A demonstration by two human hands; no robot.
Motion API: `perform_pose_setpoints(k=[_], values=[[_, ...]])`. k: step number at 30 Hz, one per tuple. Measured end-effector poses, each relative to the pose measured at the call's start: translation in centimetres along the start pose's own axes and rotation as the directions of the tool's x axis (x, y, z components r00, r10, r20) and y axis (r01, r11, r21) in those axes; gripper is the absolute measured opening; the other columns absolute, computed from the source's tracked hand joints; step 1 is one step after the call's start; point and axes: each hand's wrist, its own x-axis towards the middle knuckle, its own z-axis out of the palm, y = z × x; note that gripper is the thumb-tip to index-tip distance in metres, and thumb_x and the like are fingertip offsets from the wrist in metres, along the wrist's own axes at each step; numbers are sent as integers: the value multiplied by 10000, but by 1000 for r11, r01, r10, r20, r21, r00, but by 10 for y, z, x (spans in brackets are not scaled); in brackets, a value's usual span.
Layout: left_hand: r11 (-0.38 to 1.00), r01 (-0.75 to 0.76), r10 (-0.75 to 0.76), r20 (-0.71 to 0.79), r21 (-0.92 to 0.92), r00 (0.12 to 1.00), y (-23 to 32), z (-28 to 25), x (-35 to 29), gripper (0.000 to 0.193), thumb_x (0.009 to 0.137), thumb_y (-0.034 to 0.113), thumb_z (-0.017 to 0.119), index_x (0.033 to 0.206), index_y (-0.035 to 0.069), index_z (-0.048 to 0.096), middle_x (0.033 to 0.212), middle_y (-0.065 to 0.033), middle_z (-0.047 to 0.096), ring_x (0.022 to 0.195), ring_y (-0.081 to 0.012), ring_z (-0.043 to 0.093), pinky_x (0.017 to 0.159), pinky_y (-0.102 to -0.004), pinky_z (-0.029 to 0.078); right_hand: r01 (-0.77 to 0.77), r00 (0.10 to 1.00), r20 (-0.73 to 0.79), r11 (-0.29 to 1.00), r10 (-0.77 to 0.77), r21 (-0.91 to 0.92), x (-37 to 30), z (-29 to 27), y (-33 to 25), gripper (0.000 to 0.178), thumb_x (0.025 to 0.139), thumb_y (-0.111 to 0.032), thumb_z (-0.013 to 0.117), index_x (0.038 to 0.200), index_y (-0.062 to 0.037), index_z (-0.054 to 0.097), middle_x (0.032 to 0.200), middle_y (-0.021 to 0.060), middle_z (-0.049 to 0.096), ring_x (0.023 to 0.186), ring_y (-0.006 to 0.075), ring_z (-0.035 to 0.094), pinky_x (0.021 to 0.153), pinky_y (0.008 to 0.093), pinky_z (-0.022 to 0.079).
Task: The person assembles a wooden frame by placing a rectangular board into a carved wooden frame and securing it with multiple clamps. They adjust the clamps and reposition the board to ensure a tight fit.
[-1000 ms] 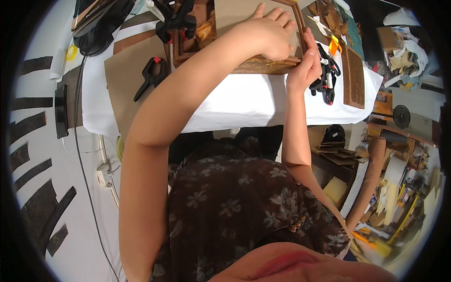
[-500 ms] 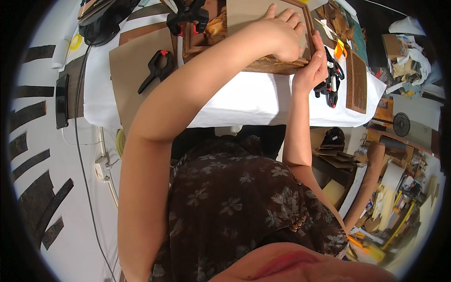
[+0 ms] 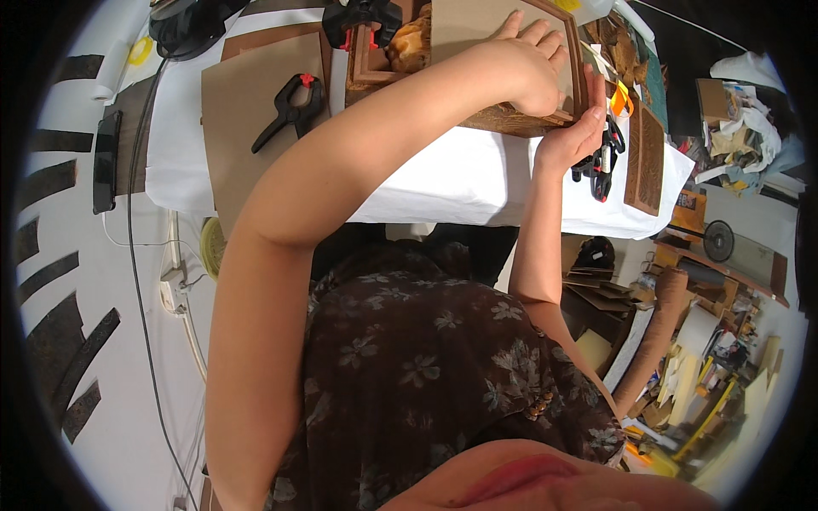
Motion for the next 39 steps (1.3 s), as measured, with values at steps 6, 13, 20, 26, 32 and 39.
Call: perform_pose_setpoints(k=[6,13,20,26,32,39], values=[[988,-97,101,31,-117,994,-7,-24,-18,706,968,363,388,1504,-78,258,1608,-231,185,1514,-360,80,1209,-537,22,-1,1000,-5,1000,2,27,0,1,4,511,1071,-252,251,1398,96,432,1375,232,541,1286,310,522,1109,416,378],[999,12,-12,-8,-31,1000,-1,0,1,678,986,415,382,1525,19,268,1615,-157,182,1508,-314,94,1213,-503,44,6,1000,-16,999,-6,34,1,2,5,504,1068,-247,276,1376,108,458,1358,236,556,1266,314,540,1094,415,392],[996,65,-66,8,69,998,3,6,7,750,994,527,327,1557,44,218,1641,-123,137,1525,-292,33,1216,-505,-13,-19,1000,2,1000,19,3,2,0,2,459,1058,-210,309,1312,98,536,1321,217,591,1241,294,559,1086,405,402],[992,52,-57,37,119,998,4,-3,1,796,965,560,371,1551,38,238,1633,-131,175,1523,-298,65,1214,-509,-8,50,970,244,973,7,-227,32,-21,-13,415,1044,-218,371,1175,26,680,1271,190,634,1269,318,532,1081,409,392],[999,9,-4,-88,52,996,0,-1,-1,712,953,447,450,1476,-28,360,1567,-172,321,1502,-322,168,1226,-502,59,136,907,419,922,31,-363,50,-16,-18,486,1057,-321,283,1254,-85,660,1268,216,629,1338,358,476,1174,505,227],[958,-73,-56,-432,-277,900,-16,-32,-34,450,890,261,590,1202,-63,592,1329,-283,505,1223,-440,505,1029,-473,425,153,913,406,892,37,-425,47,-19,-18,521,1062,-329,282,1151,-42,707,1221,127,678,1338,346,476,1162,578,188]])
